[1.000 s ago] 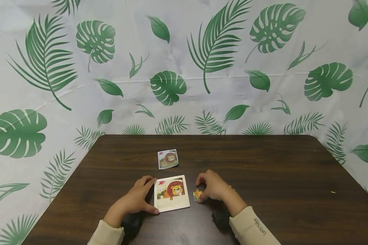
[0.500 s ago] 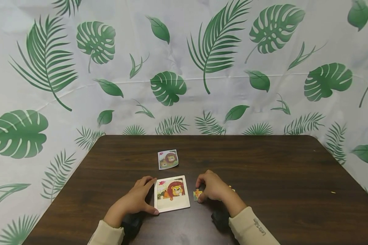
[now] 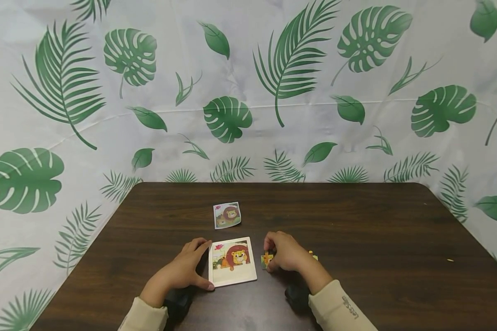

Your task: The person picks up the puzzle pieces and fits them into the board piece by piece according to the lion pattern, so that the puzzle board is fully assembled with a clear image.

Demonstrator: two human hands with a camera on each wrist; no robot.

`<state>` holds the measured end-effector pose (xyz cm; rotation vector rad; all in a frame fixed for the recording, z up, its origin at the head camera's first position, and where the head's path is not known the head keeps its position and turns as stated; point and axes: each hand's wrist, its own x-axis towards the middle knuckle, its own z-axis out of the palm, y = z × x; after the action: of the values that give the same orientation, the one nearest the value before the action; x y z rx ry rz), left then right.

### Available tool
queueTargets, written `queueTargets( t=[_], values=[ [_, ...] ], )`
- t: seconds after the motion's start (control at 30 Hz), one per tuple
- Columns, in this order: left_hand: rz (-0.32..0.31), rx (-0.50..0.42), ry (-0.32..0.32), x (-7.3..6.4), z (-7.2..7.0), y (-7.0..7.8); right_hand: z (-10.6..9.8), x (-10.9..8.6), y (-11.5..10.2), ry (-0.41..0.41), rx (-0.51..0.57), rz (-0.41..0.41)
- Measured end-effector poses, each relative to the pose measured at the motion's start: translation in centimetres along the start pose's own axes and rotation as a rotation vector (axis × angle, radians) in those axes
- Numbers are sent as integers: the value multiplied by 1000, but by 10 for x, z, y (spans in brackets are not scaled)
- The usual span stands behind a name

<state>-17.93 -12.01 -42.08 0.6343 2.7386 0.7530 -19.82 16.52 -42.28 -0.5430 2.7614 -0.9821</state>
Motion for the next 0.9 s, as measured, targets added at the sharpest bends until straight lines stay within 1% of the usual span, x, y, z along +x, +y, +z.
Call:
queueTargets(
  t=[0.1, 0.27, 0.7, 0.9],
  values=[
    [11, 4, 8, 0, 0, 0, 1, 1, 2, 4, 30, -28],
    [20, 5, 14, 0, -1, -1, 1, 2, 3, 3, 66, -48],
    [13, 5, 10, 0, -2, 1, 2, 3, 3, 7, 65, -120],
    [17, 7, 3, 0, -2, 0, 2, 3, 0, -12, 103, -121]
  ],
)
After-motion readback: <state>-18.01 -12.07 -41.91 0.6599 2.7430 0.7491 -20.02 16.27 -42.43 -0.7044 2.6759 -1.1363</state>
